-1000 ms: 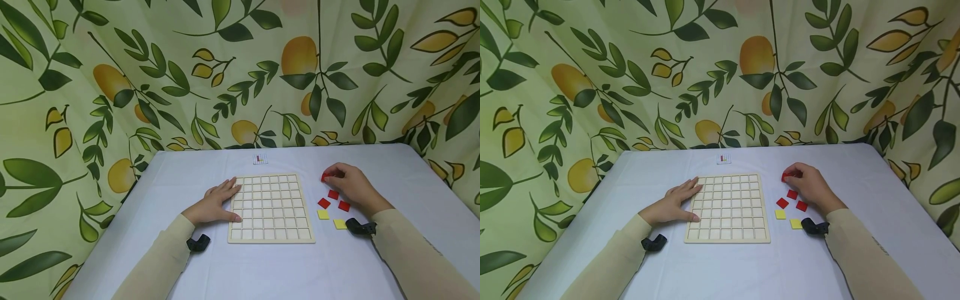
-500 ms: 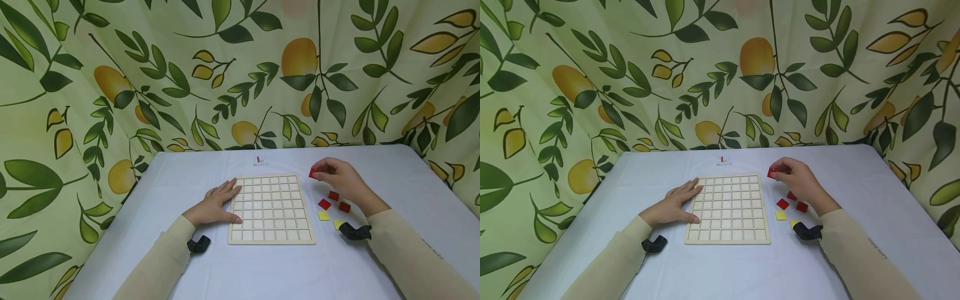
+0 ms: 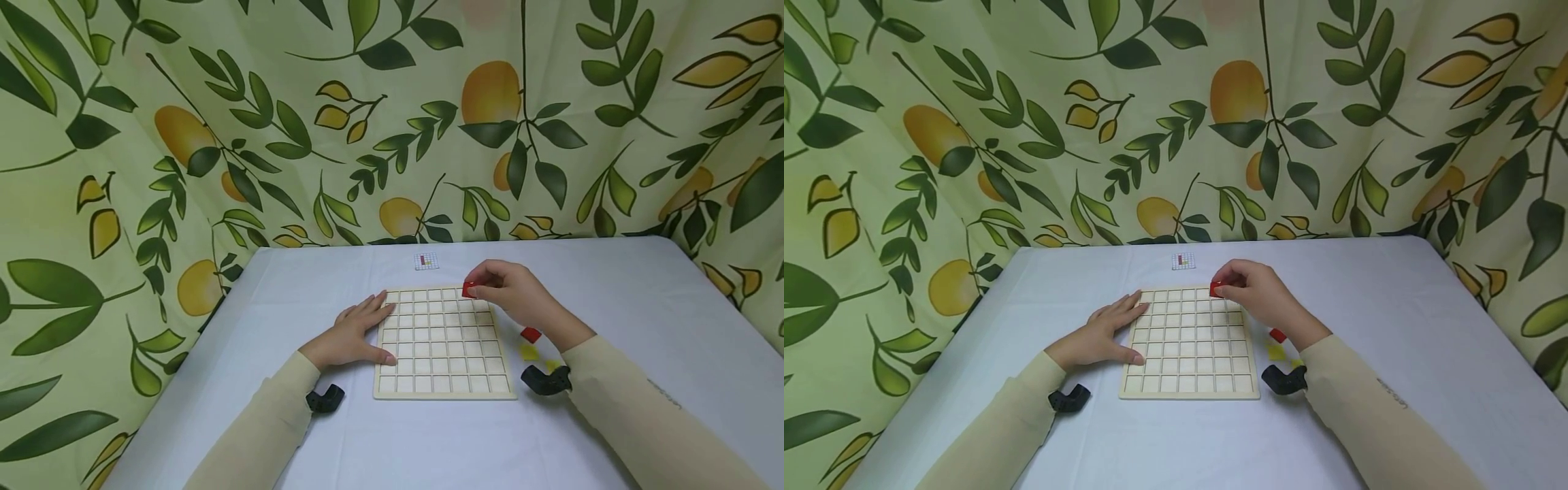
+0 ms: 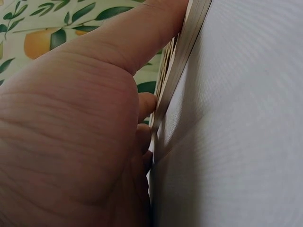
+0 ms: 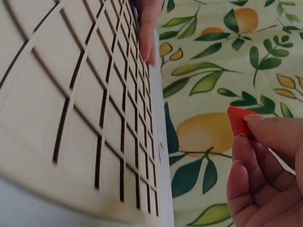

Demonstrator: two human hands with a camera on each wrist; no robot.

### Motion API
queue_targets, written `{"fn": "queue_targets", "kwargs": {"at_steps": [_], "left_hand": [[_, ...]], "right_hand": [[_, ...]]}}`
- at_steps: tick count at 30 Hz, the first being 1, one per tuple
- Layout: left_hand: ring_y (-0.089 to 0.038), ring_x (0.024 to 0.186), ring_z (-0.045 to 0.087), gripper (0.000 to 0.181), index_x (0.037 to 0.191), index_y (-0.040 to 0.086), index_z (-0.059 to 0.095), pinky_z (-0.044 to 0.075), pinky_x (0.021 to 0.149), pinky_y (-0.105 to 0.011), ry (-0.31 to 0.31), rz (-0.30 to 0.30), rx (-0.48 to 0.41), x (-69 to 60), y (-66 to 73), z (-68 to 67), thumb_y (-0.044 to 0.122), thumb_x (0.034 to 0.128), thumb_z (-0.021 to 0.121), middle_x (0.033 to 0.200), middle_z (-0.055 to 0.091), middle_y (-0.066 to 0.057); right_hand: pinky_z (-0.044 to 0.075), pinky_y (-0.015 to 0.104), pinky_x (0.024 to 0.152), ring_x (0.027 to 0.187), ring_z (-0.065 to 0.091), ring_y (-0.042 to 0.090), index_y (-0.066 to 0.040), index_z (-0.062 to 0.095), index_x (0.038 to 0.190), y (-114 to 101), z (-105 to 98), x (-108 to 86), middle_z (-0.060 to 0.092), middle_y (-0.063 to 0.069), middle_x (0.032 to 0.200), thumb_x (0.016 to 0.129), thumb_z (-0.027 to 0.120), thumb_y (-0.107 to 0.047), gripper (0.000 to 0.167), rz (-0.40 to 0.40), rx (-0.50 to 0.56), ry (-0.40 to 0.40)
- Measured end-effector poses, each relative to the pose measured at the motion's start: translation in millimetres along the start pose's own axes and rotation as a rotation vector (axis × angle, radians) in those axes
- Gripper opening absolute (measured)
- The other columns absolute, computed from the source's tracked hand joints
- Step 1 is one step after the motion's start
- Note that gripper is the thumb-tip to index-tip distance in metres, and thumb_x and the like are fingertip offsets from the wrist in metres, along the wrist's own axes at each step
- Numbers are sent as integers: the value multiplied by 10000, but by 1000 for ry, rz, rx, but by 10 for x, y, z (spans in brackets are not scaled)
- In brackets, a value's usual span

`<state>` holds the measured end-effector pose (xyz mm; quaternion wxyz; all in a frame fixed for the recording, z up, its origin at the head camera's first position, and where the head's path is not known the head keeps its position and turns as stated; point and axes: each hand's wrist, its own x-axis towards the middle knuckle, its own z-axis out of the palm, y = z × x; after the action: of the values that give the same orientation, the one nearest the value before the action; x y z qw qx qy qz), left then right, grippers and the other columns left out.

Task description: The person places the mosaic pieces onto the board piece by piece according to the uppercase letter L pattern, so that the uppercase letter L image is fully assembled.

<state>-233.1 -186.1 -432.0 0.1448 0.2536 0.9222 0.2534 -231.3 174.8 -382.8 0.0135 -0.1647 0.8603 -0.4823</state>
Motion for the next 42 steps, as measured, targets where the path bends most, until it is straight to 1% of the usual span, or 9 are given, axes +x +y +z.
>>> {"fn": "queue_targets", "kwargs": {"at_steps": [4, 9, 12, 17, 21, 25, 28, 35, 42], "left_hand": [[-224, 1659, 6, 1165, 1729, 193, 345, 24, 1281, -560, 3, 7, 2, -3, 0, -3, 652, 812, 898, 1816, 53, 34], [-210, 1658, 1, 1171, 1732, 202, 337, 17, 1282, -549, -1, 3, 6, -3, -2, -1, 659, 809, 896, 1816, 45, 48], [-208, 1658, -3, 1173, 1734, 209, 332, 16, 1282, -549, -4, -1, 12, -1, -11, 2, 670, 810, 888, 1816, 42, 54], [-223, 1659, -2, 1165, 1733, 216, 335, 23, 1280, -568, -4, -4, 19, 4, -18, 3, 682, 814, 878, 1818, 47, 49], [-237, 1660, 1, 1161, 1733, 216, 339, 29, 1277, -588, -3, -6, 20, -2, -6, 2, 683, 815, 876, 1819, 51, 42], [-241, 1660, 6, 1157, 1731, 203, 341, 34, 1275, -595, -2, 0, 18, -4, 2, -1, 673, 820, 878, 1819, 55, 31], [-243, 1660, 10, 1156, 1729, 192, 344, 34, 1274, -598, -1, 9, 18, -1, -2, -5, 668, 822, 879, 1819, 60, 24], [-241, 1660, 6, 1154, 1730, 193, 342, 31, 1273, -598, -5, 8, 16, 0, 3, -9, 666, 823, 877, 1819, 58, 29], [-247, 1660, 9, 1159, 1728, 191, 349, 34, 1274, -594, -1, 4, 15, 3, 2, -3, 665, 816, 887, 1819, 63, 23]], "right_hand": [[573, 361, 875, 969, 668, 265, -74, 760, 1157, -61, 116, 85, 729, 58, 1075, 1047, 762, -103, 114, -10, 27, -28], [569, 422, 917, 995, 691, 286, -57, 762, 1173, -106, 253, 175, 735, 70, 1094, 1062, 730, -78, 118, -28, 69, -69], [564, 429, 920, 998, 688, 295, -69, 764, 1155, -126, 347, 235, 733, 66, 1080, 1061, 736, -88, 101, -15, 87, -79], [551, 404, 896, 972, 659, 266, -93, 763, 1105, -128, 509, 334, 728, 48, 1041, 1048, 753, -87, 58, 13, 91, -94], [541, 411, 905, 958, 661, 256, -80, 753, 1087, -112, 618, 385, 733, 43, 1019, 1047, 747, -71, 42, 31, 93, -114], [536, 423, 929, 972, 665, 244, -68, 749, 1091, -98, 689, 418, 735, 37, 1025, 1057, 733, -75, 38, 40, 75, -118], [525, 427, 933, 978, 645, 241, -88, 755, 1087, -75, 725, 439, 724, 29, 1029, 1064, 723, -75, 42, 50, 38, -116], [492, 449, 1008, 1042, 626, 248, -127, 769, 1077, -22, 788, 469, 723, 6, 1057, 1064, 710, -61, 89, 69, -40, -132], [500, 454, 981, 1031, 619, 246, -92, 799, 1146, -13, 808, 502, 701, 30, 1088, 1064, 696, -60, 135, 60, -106, -157]]}}
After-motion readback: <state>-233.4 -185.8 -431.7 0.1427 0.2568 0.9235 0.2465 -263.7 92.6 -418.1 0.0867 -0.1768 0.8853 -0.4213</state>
